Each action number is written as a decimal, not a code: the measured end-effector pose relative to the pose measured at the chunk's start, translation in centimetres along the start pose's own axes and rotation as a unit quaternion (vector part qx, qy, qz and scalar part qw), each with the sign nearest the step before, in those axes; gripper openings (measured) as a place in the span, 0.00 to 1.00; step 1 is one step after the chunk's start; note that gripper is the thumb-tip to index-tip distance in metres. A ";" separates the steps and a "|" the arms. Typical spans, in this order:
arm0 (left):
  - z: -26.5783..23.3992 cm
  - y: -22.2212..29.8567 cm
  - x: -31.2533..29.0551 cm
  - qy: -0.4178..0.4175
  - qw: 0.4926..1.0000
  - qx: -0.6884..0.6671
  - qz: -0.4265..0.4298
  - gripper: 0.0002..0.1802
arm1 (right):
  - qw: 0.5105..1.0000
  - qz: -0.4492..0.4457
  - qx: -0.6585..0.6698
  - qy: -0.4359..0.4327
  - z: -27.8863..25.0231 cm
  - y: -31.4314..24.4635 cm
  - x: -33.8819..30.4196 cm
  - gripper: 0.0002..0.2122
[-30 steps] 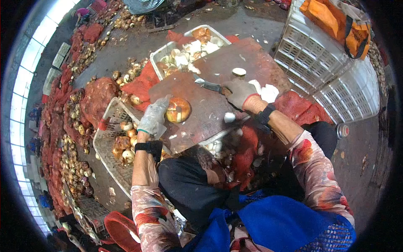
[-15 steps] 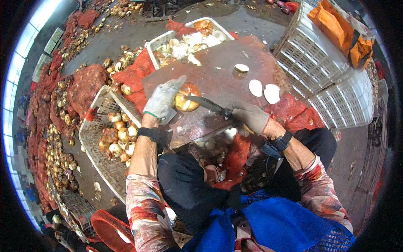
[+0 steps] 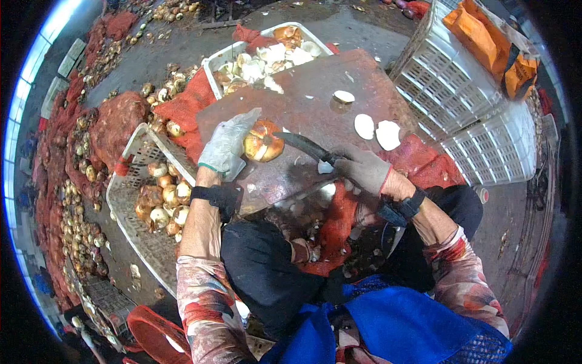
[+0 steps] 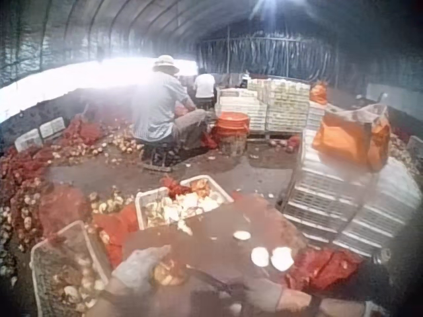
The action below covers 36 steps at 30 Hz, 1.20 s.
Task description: Peeling and slicing onions on a makeshift cutting board in an agricultural processing environment.
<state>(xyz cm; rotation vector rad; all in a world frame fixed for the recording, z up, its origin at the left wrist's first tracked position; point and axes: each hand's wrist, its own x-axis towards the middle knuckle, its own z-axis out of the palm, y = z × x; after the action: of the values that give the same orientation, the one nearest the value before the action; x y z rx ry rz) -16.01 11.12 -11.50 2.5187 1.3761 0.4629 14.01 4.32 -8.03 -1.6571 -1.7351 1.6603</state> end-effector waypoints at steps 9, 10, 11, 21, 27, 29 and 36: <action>0.5 -0.2 0.2 0.004 1.000 -0.018 -0.003 0.33 | 0.960 -0.221 -0.168 0.047 0.2 1.2 2.7 0.15; 0.7 -0.1 0.5 0.013 1.000 -0.019 0.012 0.33 | 0.960 -0.219 -0.169 0.050 0.0 2.8 2.8 0.15; 0.6 0.0 0.6 0.018 0.999 -0.034 0.017 0.33 | 0.962 -0.192 -0.185 0.067 0.3 1.8 2.4 0.15; 1.7 0.2 1.7 0.048 0.994 -0.061 0.072 0.34 | 0.966 -0.131 -0.174 0.139 5.3 2.7 2.9 0.14; 1.3 0.4 1.8 0.036 0.996 -0.073 0.035 0.32 | 0.993 -0.015 -0.024 0.117 9.2 2.7 3.8 0.19; 2.2 0.2 1.8 0.054 0.997 -0.052 0.028 0.31 | 0.989 -0.028 -0.006 0.144 10.5 2.6 4.1 0.19; 4.7 -1.6 2.2 0.085 0.862 -0.465 -0.185 0.26 | 0.967 -0.157 -0.064 0.191 8.6 1.5 5.4 0.14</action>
<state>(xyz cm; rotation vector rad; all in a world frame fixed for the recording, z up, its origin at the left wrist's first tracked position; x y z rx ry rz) -14.35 13.54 -16.00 1.4255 1.2160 0.9877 6.35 3.51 -14.80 -1.5274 -1.8159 1.0316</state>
